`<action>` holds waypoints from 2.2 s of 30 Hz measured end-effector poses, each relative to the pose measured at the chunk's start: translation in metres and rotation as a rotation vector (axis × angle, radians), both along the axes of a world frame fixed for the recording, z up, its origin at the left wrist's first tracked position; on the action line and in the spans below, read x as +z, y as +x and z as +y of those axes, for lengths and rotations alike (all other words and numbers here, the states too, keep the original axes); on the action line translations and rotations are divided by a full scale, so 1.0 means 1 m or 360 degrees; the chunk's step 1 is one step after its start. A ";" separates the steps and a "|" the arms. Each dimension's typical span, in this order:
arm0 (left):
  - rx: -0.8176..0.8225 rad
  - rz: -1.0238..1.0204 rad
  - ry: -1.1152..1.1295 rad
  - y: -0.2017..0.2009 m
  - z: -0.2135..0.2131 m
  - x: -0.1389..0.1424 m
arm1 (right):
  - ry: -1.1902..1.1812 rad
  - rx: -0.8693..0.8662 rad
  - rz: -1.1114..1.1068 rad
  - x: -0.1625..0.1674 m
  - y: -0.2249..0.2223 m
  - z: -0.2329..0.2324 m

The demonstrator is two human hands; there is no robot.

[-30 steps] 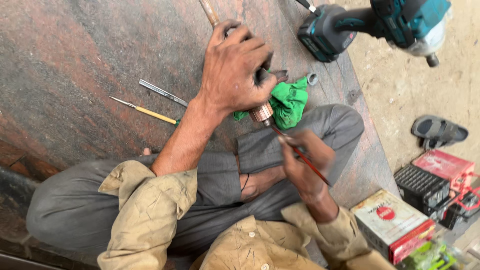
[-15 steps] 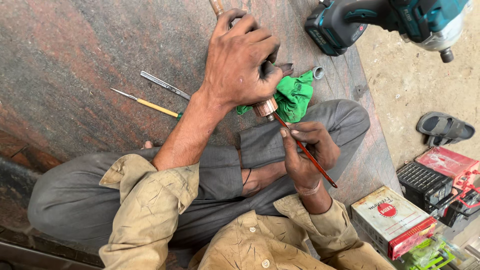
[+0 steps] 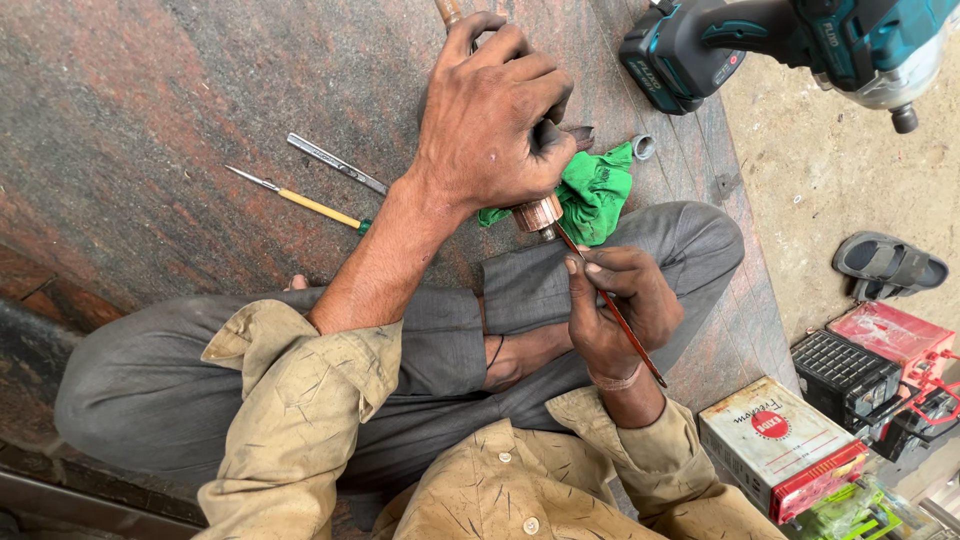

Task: The person sits cross-legged on the floor holding an electric motor armature against their lap and repeatedly files the copper commutator segments with a file, repositioning the file and armature to work around the part. A green cloth and other tools rest on the floor beside them.

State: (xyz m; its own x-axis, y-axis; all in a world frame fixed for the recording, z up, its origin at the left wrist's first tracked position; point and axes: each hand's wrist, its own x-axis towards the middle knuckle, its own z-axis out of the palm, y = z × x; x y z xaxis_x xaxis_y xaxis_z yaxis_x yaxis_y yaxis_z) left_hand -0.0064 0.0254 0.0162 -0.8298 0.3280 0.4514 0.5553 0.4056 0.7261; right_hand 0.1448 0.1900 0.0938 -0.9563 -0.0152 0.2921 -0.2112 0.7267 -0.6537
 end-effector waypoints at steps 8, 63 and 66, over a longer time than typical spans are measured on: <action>-0.0025 -0.0014 0.0010 0.000 0.000 0.001 | 0.0019 -0.0006 -0.0052 0.001 0.000 0.001; -0.0010 0.0000 -0.0036 0.001 -0.003 0.002 | 0.0100 0.0303 0.0344 -0.028 -0.009 0.002; -0.0022 -0.0010 -0.0023 0.000 -0.002 0.005 | 0.0140 0.0289 0.0376 -0.030 -0.009 0.003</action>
State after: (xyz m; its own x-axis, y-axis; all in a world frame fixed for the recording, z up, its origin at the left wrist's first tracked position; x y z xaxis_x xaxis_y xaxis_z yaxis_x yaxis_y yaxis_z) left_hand -0.0060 0.0230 0.0207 -0.8280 0.3459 0.4413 0.5563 0.4084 0.7237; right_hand 0.1358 0.1930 0.0636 -0.8416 -0.2146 0.4957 -0.4811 0.7150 -0.5072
